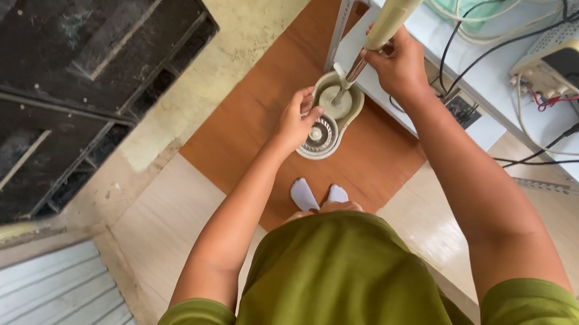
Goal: The person is mopping the floor using a spin mop.
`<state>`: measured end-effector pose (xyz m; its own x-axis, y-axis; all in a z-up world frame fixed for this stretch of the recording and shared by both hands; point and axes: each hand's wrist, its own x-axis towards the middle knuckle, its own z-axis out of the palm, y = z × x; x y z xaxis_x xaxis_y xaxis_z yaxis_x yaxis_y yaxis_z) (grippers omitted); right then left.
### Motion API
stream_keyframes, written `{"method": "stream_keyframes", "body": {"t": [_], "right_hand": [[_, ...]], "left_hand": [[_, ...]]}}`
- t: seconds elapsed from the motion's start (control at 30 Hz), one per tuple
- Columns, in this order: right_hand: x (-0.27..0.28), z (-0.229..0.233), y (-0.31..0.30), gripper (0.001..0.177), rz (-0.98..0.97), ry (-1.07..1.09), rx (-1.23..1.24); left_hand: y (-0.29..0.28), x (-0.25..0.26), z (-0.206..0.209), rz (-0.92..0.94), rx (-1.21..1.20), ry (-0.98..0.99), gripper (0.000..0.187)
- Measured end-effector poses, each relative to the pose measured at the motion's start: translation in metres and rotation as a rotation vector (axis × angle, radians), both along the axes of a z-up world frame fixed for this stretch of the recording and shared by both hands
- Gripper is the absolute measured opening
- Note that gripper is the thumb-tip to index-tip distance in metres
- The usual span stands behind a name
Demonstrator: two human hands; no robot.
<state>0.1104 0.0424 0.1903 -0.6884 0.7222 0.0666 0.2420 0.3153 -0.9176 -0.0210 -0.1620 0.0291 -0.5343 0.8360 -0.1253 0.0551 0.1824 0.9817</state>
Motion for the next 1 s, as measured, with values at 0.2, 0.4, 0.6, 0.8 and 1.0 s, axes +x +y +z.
{"method": "stream_keyframes", "body": {"t": [0.2,0.4,0.6,0.8,1.0], "right_hand": [[0.004,0.017,0.014,0.037,0.014,0.065,-0.003],[0.011,0.061,0.024,0.031,0.1,0.183,0.091],[0.015,0.119,-0.006,0.023,0.193,0.179,0.167],[0.003,0.125,-0.048,0.023,0.143,0.085,0.152],[-0.009,0.06,-0.087,0.047,0.081,0.011,0.181]], "left_hand": [[-0.029,0.018,0.007,0.088,-0.115,-0.006,0.057],[-0.05,0.027,0.009,0.099,-0.143,0.003,0.058],[-0.054,0.016,0.017,0.085,-0.173,-0.002,0.056],[-0.053,-0.002,0.012,0.007,-0.103,0.103,0.057],[-0.07,-0.023,0.011,-0.019,-0.137,0.064,0.056]]}}
